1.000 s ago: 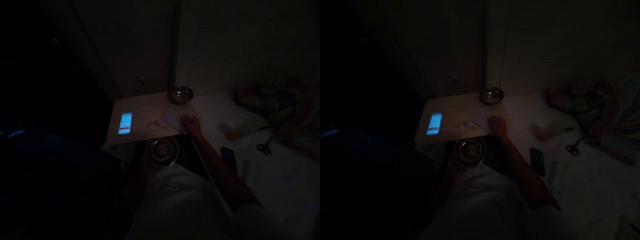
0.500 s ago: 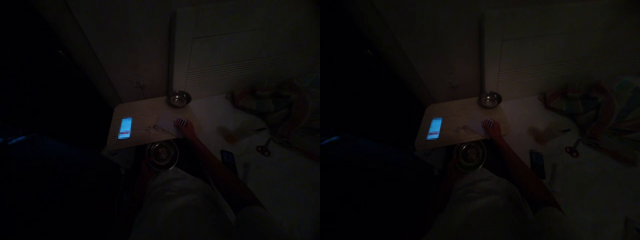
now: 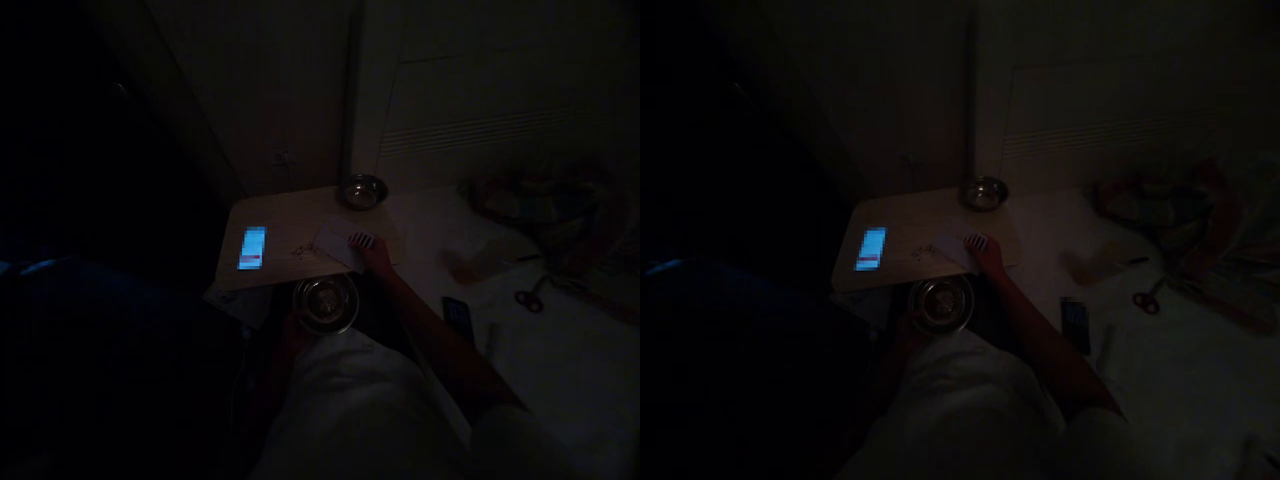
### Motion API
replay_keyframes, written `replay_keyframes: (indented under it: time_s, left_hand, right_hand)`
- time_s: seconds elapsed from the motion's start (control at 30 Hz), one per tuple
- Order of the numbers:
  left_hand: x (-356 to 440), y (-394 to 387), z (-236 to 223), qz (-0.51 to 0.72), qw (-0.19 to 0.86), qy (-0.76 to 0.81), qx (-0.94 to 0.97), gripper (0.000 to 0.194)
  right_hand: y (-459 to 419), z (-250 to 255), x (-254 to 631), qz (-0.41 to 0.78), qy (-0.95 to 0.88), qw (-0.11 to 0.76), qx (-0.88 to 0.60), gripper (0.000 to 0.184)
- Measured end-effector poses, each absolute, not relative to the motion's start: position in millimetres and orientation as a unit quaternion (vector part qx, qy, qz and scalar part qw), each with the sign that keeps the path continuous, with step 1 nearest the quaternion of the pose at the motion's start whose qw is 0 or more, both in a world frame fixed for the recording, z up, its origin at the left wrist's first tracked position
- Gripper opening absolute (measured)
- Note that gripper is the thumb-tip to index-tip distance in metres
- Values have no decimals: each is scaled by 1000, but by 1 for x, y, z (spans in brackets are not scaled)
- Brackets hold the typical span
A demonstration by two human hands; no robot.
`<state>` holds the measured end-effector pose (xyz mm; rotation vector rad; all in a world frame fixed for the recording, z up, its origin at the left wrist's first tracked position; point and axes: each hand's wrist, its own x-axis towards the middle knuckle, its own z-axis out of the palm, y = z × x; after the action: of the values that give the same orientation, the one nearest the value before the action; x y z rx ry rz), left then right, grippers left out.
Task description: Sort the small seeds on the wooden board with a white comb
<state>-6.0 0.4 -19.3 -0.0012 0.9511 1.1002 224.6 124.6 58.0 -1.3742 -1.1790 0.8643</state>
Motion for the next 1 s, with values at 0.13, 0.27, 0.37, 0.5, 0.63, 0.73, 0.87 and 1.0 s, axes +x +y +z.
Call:
replay_keyframes:
  time_s: [0.13,0.27,0.37,0.5,0.63,0.73,0.87,1.0]
  left_hand:
    - [-3,0,-15,505,743,439,9,33]
    - [-3,-5,-12,515,735,441,12,35]
    - [-3,-6,-12,515,735,441,11,32]
    - [-2,0,-13,494,755,431,4,28]
    - [-1,2,-12,493,748,444,-4,28]
    - [-1,1,-12,481,765,428,-20,28]
    - [0,3,-13,489,773,404,-35,36]
    - [0,4,-10,482,779,399,-35,34]
  right_hand:
    - [125,56,221,355,-501,531,-584,29]
    - [131,58,226,322,-487,543,-603,30]
    - [133,61,227,319,-486,555,-595,32]
    - [130,63,219,350,-501,546,-573,32]
    - [126,59,211,370,-523,526,-559,30]
    - [127,57,214,349,-512,529,-580,30]
    - [128,60,220,326,-496,541,-595,33]
    - [126,62,214,341,-511,544,-571,32]
